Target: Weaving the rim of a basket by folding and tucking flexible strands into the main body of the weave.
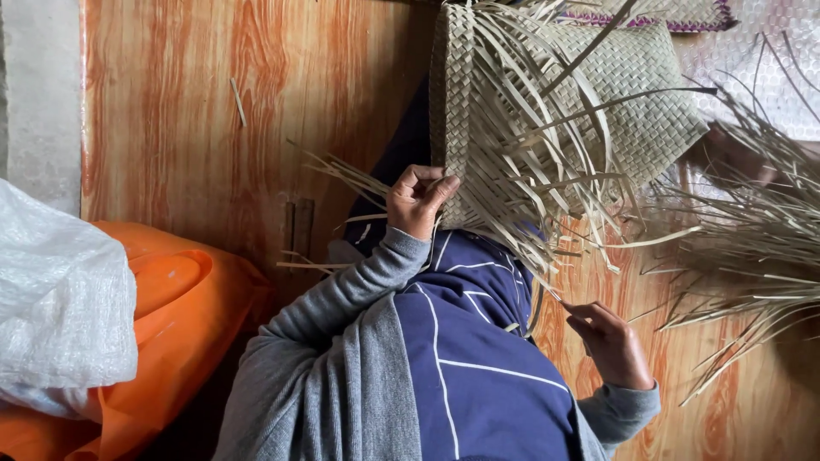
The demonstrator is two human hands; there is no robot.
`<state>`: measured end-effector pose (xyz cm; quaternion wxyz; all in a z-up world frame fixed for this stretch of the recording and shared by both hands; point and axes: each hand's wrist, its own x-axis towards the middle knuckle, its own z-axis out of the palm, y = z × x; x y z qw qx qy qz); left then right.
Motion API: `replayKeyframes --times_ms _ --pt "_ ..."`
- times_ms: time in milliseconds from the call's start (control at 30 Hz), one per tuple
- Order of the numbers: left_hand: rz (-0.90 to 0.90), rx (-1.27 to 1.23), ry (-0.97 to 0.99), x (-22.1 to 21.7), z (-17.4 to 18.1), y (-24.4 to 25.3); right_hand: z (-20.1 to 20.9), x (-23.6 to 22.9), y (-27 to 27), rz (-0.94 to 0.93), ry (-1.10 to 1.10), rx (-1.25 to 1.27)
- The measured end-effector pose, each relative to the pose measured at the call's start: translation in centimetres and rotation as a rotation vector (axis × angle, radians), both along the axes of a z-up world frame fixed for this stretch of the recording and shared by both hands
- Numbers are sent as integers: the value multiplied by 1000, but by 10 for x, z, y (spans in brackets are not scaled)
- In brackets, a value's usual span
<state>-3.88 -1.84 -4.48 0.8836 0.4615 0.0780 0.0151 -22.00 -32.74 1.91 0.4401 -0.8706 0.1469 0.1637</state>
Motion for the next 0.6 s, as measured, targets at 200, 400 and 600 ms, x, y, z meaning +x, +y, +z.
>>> replayKeyframes --times_ms 200,400,600 --pt "-45 -67 37 1 -4 -2 -5 -14 -16 -29 8 -33" --pt "-75 62 71 4 6 2 43 -7 -4 73 -120 53" --pt "-276 232 -29 -2 16 -1 50 -26 -8 52 -747 363"
